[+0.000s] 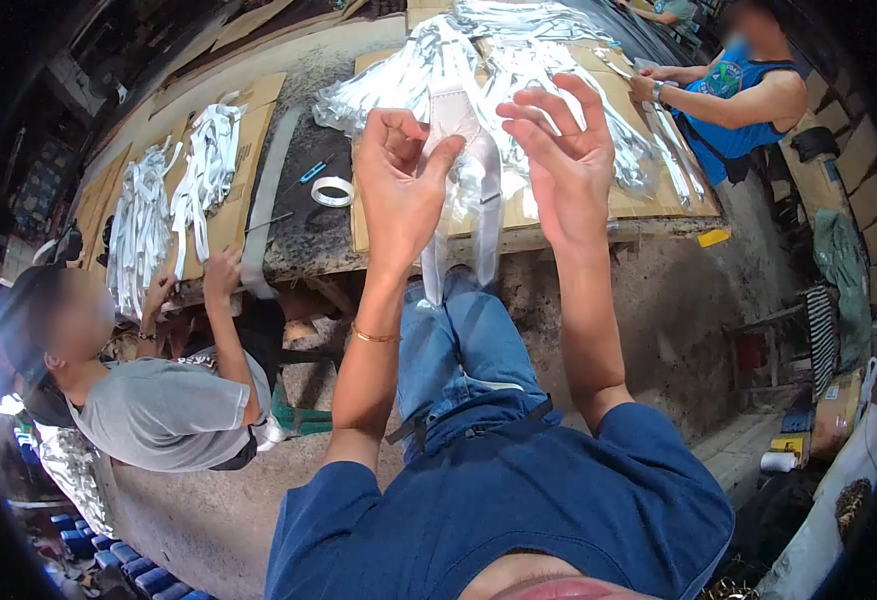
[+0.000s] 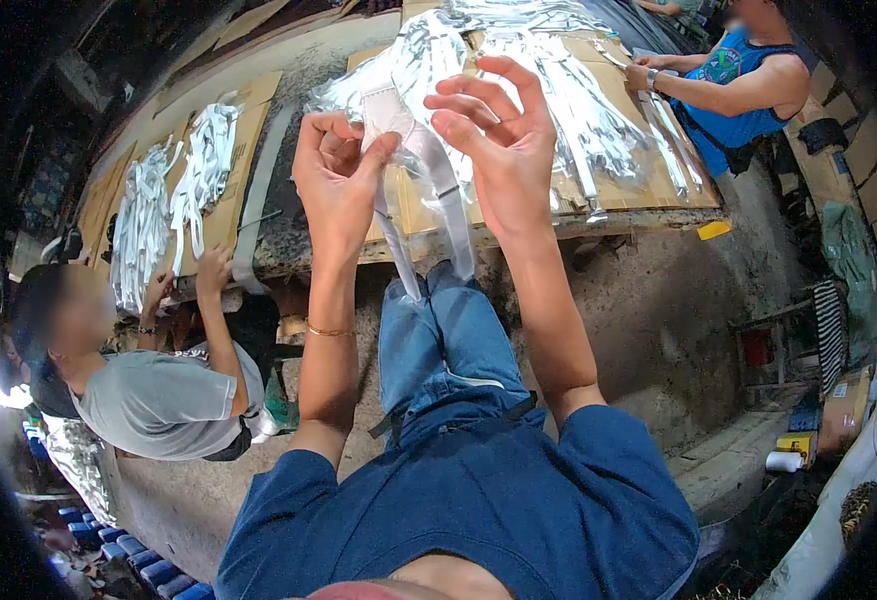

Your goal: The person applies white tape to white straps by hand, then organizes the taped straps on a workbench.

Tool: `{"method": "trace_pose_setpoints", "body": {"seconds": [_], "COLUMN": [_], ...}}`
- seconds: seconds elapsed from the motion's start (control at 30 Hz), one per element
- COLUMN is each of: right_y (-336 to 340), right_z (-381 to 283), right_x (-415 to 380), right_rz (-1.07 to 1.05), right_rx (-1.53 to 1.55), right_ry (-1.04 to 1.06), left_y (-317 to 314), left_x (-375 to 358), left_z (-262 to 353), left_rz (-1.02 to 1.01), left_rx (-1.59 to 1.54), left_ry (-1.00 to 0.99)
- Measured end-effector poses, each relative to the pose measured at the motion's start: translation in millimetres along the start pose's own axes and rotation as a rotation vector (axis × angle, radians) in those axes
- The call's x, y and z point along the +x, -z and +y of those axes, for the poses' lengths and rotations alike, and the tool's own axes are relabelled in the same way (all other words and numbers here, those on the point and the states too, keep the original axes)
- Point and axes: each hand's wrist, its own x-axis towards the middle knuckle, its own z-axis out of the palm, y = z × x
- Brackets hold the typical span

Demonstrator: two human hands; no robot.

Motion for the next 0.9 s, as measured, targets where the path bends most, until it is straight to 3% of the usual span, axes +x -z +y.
{"method": "trace_pose_setpoints", "body": {"seconds": [0.17, 0.3, 0.37, 0.5, 0.67, 0.9], "right_y": [-7, -7, -6, -6, -5, -5], "right_z": [2, 7, 6, 3, 2, 1], "right_x": [6, 11, 12, 10, 10, 11], "right_rz": [-0.066, -0.079, -0.062, -0.061, -0.095, -0.114], "right_rx": [-0.348, -0.368, -0.368, -0.364, -0.429, -0.449], "right_ry": [-0.058, -0.004, 0.019, 0.044, 0.104, 0.108], "left_y": [3, 11, 16, 19, 22, 23], "left_x": [-2, 0, 3, 6, 12, 19], "left_z": [8, 9, 11, 16, 21, 24], "left_rz": [-0.024, -0.065, -0.059, -0.156, -0.181, -0.188], "left_rx": [-0.146, -0.103, -0.263, -0.225, 0.048, 0.061], "left_ry": [0.057, 0.107, 0.241, 0.180, 0.197, 0.145]}}
